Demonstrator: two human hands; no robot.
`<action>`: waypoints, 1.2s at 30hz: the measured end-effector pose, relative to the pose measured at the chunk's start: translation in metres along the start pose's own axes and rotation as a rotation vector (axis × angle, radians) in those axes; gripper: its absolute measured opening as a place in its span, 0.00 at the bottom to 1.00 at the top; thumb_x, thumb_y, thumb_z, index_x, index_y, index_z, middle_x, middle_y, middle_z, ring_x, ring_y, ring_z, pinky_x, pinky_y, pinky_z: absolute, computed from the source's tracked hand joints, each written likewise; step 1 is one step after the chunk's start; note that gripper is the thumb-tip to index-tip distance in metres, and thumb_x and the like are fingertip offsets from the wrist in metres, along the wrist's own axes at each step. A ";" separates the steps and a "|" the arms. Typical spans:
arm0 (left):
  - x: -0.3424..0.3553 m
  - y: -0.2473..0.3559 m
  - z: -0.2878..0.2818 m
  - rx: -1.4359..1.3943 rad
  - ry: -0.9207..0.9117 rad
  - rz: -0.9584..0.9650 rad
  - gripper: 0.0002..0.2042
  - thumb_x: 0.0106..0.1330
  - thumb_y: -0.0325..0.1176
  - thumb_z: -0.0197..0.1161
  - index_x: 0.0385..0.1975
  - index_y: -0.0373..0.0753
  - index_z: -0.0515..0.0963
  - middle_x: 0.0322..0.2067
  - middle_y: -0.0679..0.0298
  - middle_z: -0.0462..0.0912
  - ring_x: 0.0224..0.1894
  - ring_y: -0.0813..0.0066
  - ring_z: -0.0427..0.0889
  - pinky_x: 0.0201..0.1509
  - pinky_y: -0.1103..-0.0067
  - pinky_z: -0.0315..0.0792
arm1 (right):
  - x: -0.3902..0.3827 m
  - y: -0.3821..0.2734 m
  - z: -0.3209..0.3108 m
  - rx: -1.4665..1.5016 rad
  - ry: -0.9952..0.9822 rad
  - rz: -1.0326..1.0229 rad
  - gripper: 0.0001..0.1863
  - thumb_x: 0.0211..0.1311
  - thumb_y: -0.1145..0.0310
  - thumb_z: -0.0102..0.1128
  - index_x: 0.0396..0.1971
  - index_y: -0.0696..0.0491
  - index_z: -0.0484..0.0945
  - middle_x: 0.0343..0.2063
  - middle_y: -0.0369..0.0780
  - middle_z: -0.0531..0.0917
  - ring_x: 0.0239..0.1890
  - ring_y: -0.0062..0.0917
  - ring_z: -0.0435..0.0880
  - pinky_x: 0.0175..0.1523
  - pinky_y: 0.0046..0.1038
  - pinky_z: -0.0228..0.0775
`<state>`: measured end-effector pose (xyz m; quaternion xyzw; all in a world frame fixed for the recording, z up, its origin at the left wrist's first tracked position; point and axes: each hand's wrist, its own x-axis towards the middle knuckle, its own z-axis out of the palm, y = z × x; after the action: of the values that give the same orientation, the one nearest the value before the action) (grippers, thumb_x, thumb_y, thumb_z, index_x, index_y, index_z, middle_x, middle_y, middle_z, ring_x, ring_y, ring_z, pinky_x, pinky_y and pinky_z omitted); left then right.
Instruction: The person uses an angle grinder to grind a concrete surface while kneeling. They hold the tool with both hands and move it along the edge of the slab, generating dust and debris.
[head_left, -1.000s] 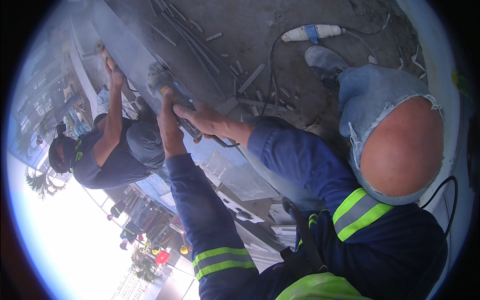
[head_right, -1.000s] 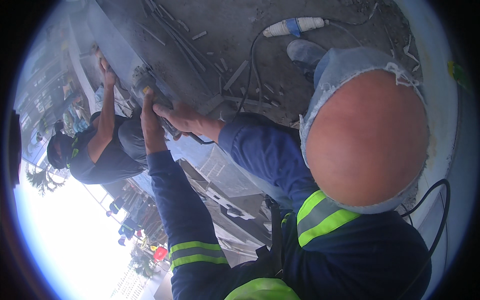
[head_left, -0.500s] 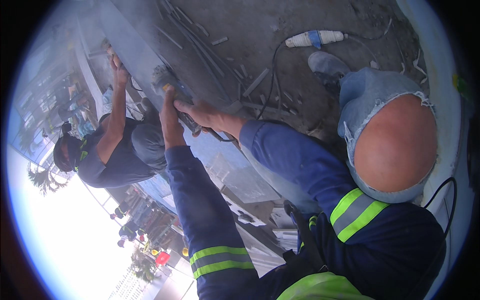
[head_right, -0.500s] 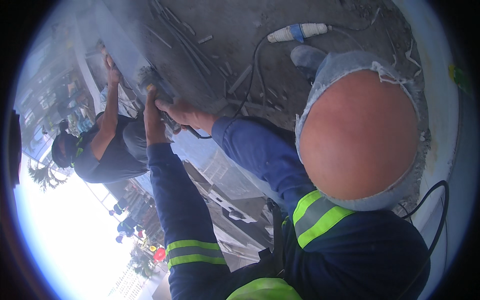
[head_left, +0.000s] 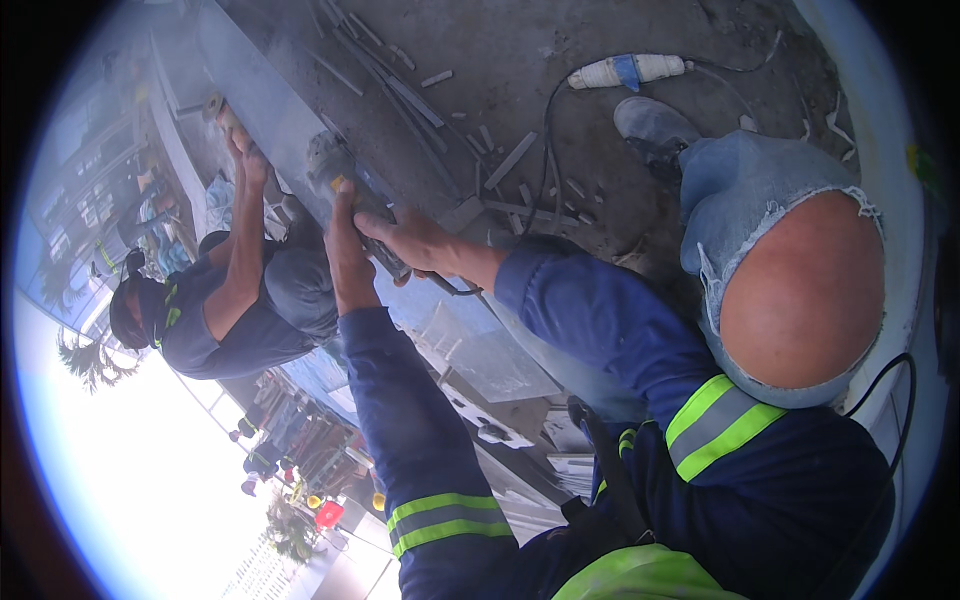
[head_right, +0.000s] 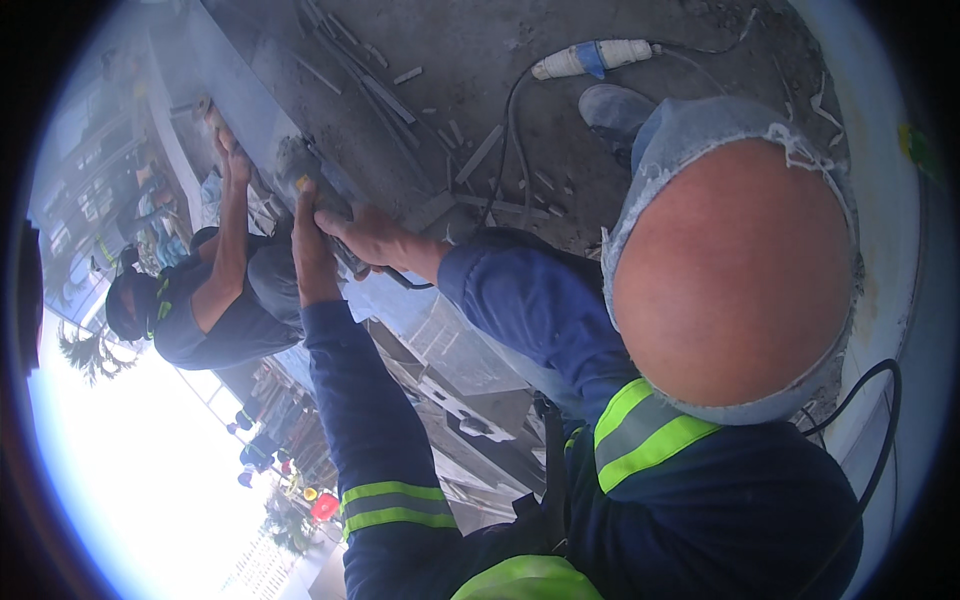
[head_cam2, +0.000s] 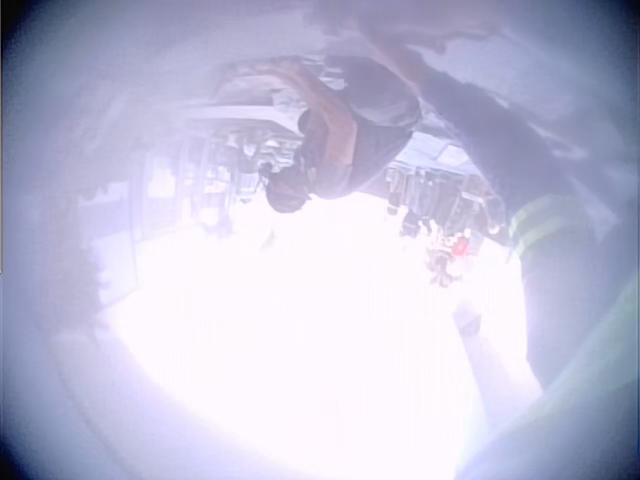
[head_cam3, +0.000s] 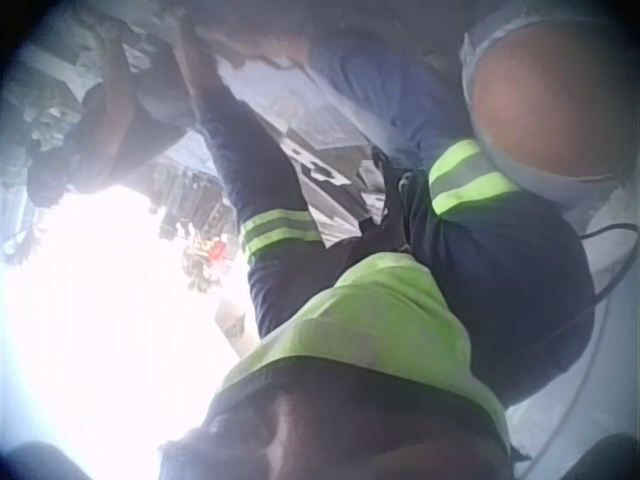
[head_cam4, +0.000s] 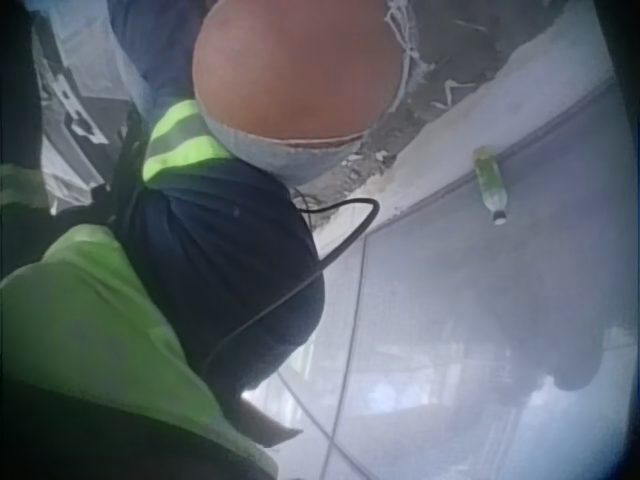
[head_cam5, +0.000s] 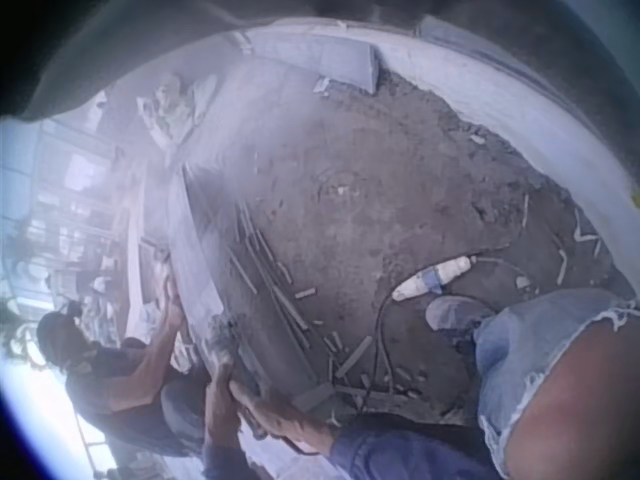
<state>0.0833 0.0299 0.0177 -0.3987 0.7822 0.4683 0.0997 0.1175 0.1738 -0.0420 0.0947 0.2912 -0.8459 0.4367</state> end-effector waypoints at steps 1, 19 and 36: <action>-0.001 0.000 0.001 -0.012 0.007 0.009 0.36 0.76 0.57 0.72 0.67 0.28 0.81 0.54 0.52 0.89 0.53 0.63 0.89 0.59 0.67 0.79 | 0.000 -0.001 -0.001 -0.023 -0.010 0.010 0.43 0.81 0.37 0.62 0.70 0.67 0.74 0.42 0.48 0.87 0.22 0.27 0.86 0.17 0.27 0.75; -0.015 -0.017 0.001 -0.112 0.029 0.051 0.35 0.76 0.55 0.74 0.64 0.24 0.83 0.50 0.53 0.90 0.48 0.66 0.90 0.53 0.69 0.82 | -0.005 0.017 0.002 -0.049 0.001 0.003 0.36 0.83 0.38 0.61 0.61 0.63 0.77 0.26 0.39 0.84 0.13 0.21 0.80 0.13 0.24 0.64; -0.003 -0.004 0.003 -0.056 0.040 0.045 0.39 0.75 0.58 0.74 0.68 0.25 0.81 0.56 0.50 0.87 0.54 0.62 0.88 0.58 0.65 0.81 | 0.007 -0.001 0.005 -0.038 0.047 0.038 0.37 0.81 0.35 0.60 0.57 0.61 0.82 0.30 0.42 0.87 0.16 0.26 0.85 0.13 0.26 0.68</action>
<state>0.0877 0.0329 0.0151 -0.3930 0.7794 0.4840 0.0620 0.1132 0.1667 -0.0401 0.1118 0.3154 -0.8293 0.4475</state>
